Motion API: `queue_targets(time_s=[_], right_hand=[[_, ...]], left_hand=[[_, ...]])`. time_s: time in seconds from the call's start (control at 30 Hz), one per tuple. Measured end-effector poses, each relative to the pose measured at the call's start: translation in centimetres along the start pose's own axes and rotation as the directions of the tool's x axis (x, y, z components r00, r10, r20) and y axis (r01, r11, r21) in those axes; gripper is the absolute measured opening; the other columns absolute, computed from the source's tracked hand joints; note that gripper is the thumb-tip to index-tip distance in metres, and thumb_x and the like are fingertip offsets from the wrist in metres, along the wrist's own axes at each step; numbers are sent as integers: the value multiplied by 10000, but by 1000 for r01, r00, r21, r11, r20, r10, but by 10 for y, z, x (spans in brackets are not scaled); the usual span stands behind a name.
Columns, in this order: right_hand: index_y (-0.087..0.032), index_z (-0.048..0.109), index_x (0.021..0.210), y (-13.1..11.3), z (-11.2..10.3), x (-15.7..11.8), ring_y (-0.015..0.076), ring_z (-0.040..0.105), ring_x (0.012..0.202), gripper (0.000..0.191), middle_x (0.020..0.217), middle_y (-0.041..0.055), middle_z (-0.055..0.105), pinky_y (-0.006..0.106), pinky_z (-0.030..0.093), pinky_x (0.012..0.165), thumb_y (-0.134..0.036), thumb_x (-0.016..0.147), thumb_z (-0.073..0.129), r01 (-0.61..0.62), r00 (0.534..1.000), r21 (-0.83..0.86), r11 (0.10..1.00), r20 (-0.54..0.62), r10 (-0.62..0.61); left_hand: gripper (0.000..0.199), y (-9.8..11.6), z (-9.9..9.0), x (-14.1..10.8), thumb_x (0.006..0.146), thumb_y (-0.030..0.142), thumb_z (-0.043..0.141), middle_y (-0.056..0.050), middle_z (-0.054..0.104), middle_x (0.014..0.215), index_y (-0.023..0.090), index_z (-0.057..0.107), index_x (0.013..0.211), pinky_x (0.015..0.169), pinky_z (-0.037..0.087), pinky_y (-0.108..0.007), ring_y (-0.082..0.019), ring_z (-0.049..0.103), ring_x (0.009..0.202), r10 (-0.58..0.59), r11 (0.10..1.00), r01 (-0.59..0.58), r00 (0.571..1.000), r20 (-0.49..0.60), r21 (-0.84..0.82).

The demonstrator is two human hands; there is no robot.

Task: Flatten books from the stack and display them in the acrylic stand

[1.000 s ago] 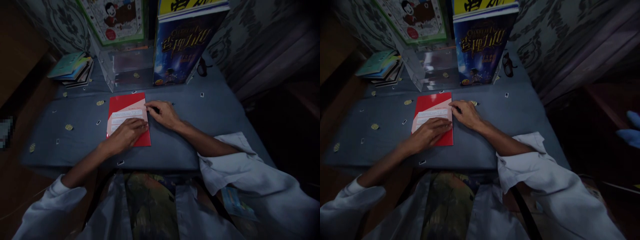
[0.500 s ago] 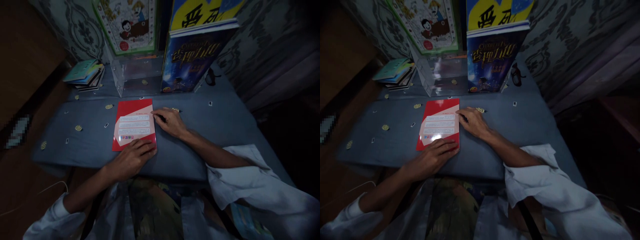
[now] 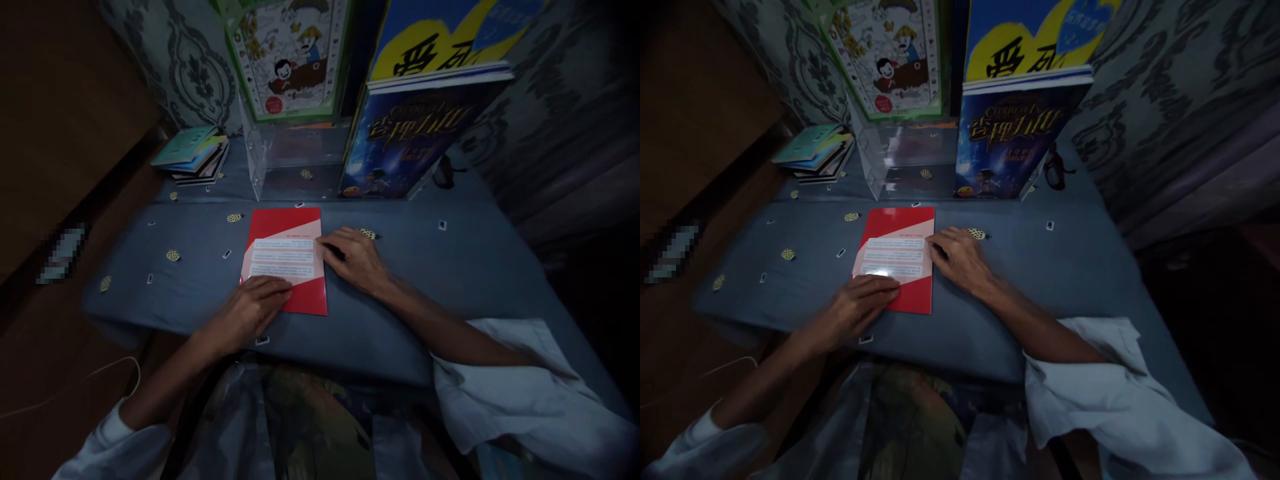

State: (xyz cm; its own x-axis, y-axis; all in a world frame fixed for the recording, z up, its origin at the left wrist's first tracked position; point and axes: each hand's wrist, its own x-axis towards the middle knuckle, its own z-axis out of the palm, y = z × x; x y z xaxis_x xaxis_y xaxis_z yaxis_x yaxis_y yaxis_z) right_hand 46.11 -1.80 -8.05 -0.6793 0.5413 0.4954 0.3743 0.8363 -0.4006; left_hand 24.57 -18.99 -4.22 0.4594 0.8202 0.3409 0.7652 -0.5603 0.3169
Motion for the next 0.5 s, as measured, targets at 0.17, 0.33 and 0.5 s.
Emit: queue_targets(time_s=[0.17, 0.33, 0.5], right_hand=[[-164, 747, 980, -6, -1, -1, 280, 665, 853, 244, 919, 114, 763, 430, 494, 761, -189, 943, 507, 47, 997, -38, 998, -54, -49], [-195, 734, 1102, -45, -2, -2, 269, 681, 1045, 260, 1039, 103, 772, 468, 528, 915, -203, 999, 495, 214, 974, 187, 959, 30, -223], [-190, 590, 1391, -91, 12, -2, 217, 533, 1364, 389, 1404, 115, 638, 480, 401, 1170, -197, 1050, 404, 301, 855, 350, 887, 314, -414]], left_hand=[[276, -11, -9, -17, 1003, 144, 518, -120, 709, 1221, 179, 662, 1236, 961, 573, -417, -228, 662, 1143, -92, 994, 94, 995, -38, 48], [240, -5, -12, -45, 989, 127, 528, -119, 710, 1150, 168, 652, 1190, 860, 567, -394, -221, 663, 1022, -216, 967, 235, 960, -178, 96], [251, 9, -8, -65, 966, 127, 562, -106, 701, 1139, 172, 628, 1204, 861, 548, -383, -218, 640, 1004, -285, 947, 307, 937, -202, 92]])
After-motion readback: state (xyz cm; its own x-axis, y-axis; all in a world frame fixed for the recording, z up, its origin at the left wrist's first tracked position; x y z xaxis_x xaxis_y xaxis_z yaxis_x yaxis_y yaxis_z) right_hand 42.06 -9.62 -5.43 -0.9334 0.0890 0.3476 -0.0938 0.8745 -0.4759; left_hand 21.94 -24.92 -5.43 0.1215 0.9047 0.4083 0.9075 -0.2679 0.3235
